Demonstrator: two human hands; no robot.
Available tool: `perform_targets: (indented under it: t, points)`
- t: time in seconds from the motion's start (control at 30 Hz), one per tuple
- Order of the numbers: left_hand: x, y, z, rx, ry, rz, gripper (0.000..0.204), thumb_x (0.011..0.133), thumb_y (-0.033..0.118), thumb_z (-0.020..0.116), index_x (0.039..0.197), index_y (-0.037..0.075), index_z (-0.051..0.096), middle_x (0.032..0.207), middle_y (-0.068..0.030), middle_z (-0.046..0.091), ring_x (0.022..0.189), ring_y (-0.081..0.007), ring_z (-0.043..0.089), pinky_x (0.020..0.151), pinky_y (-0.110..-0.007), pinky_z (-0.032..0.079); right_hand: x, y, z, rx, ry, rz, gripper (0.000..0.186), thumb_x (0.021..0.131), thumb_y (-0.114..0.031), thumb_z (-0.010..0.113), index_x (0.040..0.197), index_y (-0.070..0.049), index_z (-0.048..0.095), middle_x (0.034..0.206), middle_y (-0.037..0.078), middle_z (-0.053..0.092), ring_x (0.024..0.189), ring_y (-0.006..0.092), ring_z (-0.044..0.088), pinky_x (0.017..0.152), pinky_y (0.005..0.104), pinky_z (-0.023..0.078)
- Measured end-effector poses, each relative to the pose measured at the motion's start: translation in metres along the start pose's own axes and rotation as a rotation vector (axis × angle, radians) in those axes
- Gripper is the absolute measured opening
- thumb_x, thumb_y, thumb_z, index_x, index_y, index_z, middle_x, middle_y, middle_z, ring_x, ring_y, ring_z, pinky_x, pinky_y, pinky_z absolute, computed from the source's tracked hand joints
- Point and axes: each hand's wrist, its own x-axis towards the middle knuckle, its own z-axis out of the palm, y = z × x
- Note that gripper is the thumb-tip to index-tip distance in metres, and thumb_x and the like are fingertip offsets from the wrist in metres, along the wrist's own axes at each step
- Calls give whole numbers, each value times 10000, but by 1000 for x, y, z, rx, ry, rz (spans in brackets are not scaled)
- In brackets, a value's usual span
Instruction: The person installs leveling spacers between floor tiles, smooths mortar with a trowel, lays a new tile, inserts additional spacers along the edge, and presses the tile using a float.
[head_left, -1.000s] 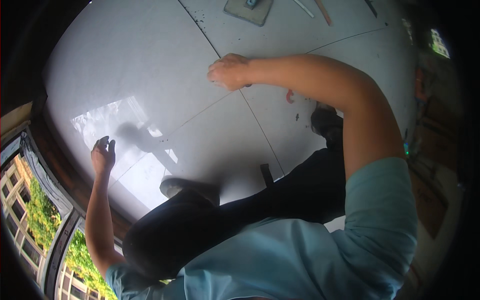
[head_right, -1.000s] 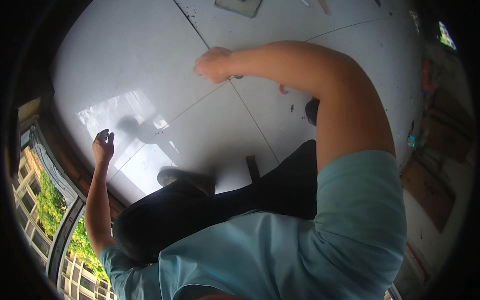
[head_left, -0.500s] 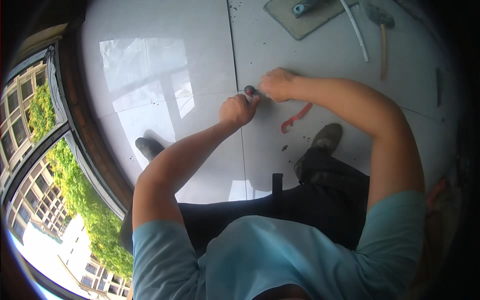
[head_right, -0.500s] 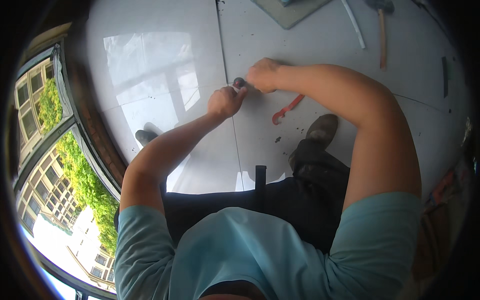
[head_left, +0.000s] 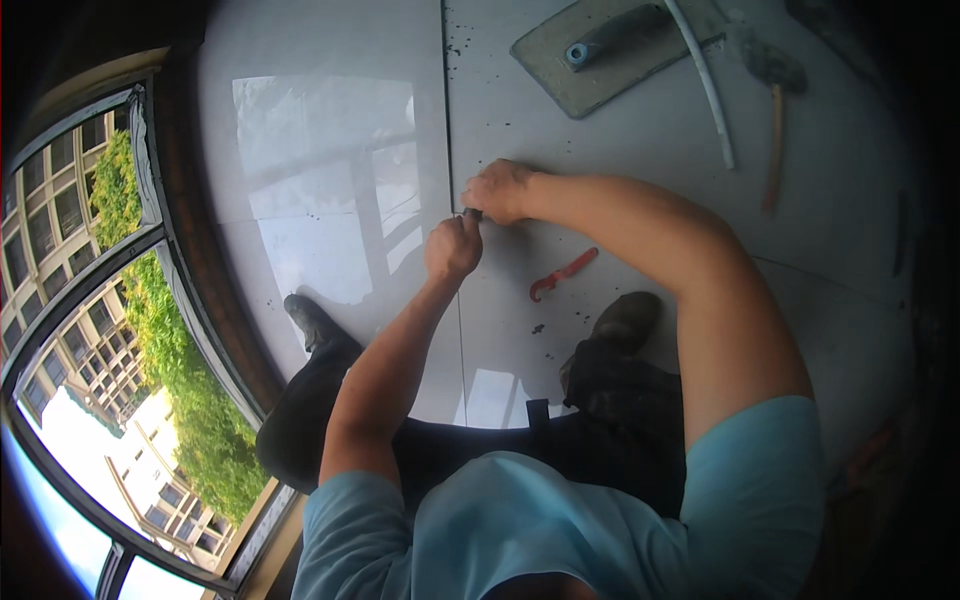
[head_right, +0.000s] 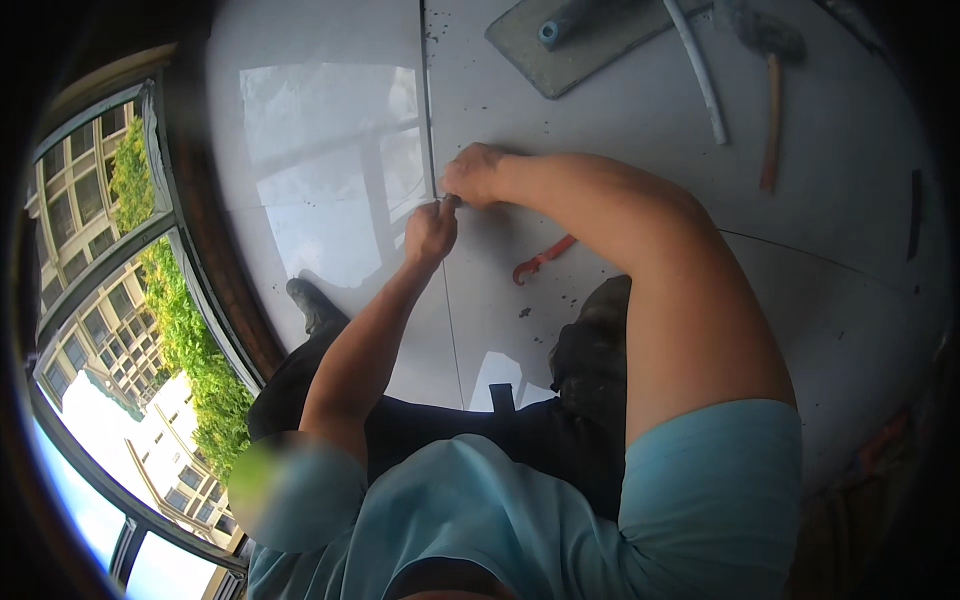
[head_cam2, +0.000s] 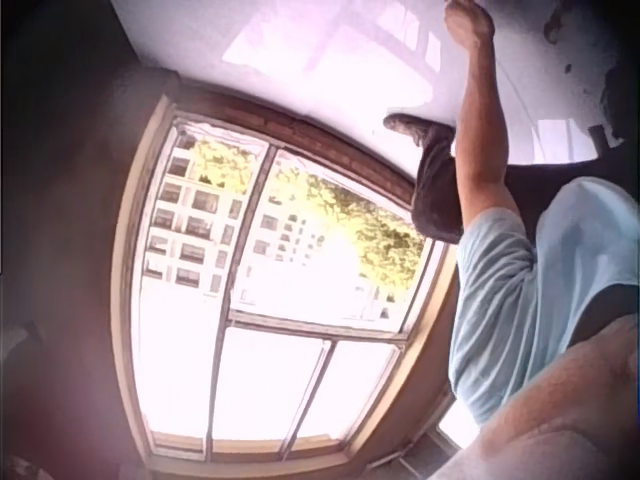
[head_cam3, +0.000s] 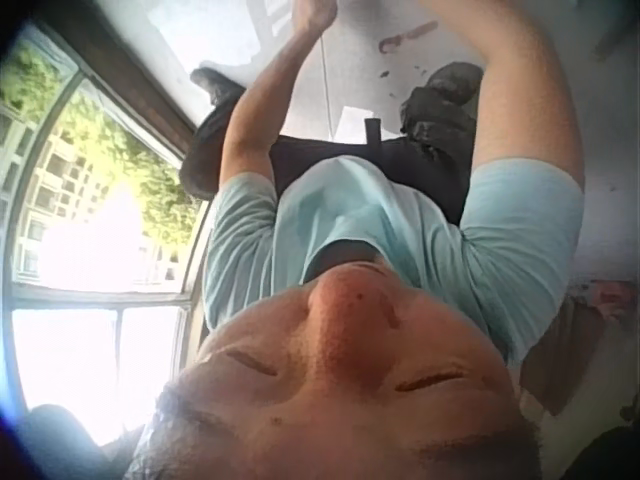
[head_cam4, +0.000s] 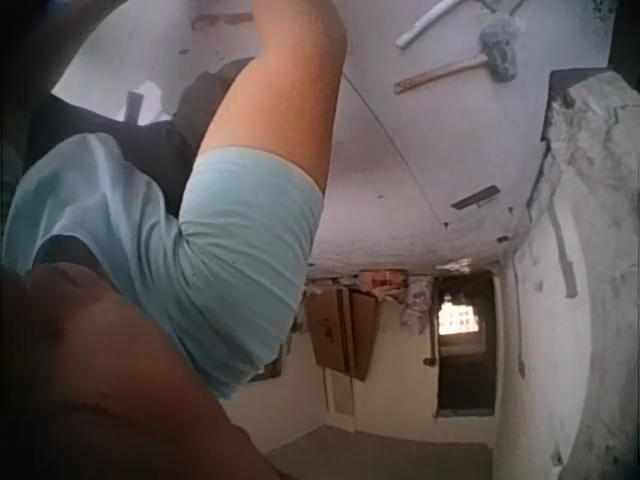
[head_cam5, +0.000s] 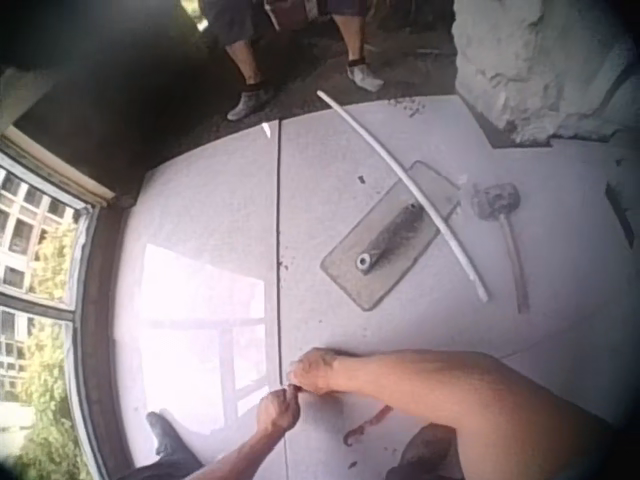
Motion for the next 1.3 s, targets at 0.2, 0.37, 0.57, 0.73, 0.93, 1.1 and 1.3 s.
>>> perform_targets:
  t: [0.2,0.37,0.57,0.73,0.93,1.1,1.3]
  points:
    - [-8,13,-17,-198,3,-22,512,953,396,421,843,-22,696,878,-291,657,895,-466,625,808,-508,478,-17,4,-9,124,189,-19,221,826,-234,654,1027,-144,634,1005,101,618,944,298,652,821,417,530]
    - [-6,5,-53,-1099,-395,-117,316,917,270,539,745,9,580,600,-89,535,527,-208,532,573,-372,479,-48,1,-31,428,331,42,485,757,-157,726,1217,-127,575,1107,94,618,970,318,633,884,402,503]
    - [-24,-3,-46,-1096,-432,314,142,965,131,465,881,18,487,633,-80,475,589,-210,509,655,-363,446,-83,-19,-83,699,315,65,428,782,-164,711,1179,-76,579,978,154,680,937,324,662,877,389,503]
    - [-22,11,-39,-1615,-736,224,361,943,372,579,853,22,587,672,-62,556,585,-193,526,611,-313,440,-108,-20,-77,804,584,85,356,858,-346,694,966,-11,640,809,145,681,749,288,685,726,358,539]
    - [-33,-4,-20,-971,-207,147,425,1017,358,471,926,-29,618,646,-39,552,566,-97,488,542,-243,396,-128,-13,-45,1511,286,576,657,908,-628,525,856,20,616,691,93,597,555,129,554,539,265,476]
    - [-21,-41,18,-1300,-195,-398,380,996,318,467,978,-44,581,579,-41,438,497,-155,424,507,-304,399,-126,-5,-21,1392,428,607,456,913,-445,623,843,5,604,758,82,613,642,126,575,581,280,488]
    - [-21,-37,23,-1098,-129,-387,400,973,331,518,961,-59,607,575,-37,448,479,-144,427,496,-293,391,-124,-5,-24,1387,529,620,437,875,-429,637,746,-11,621,741,100,651,635,147,610,620,291,518]
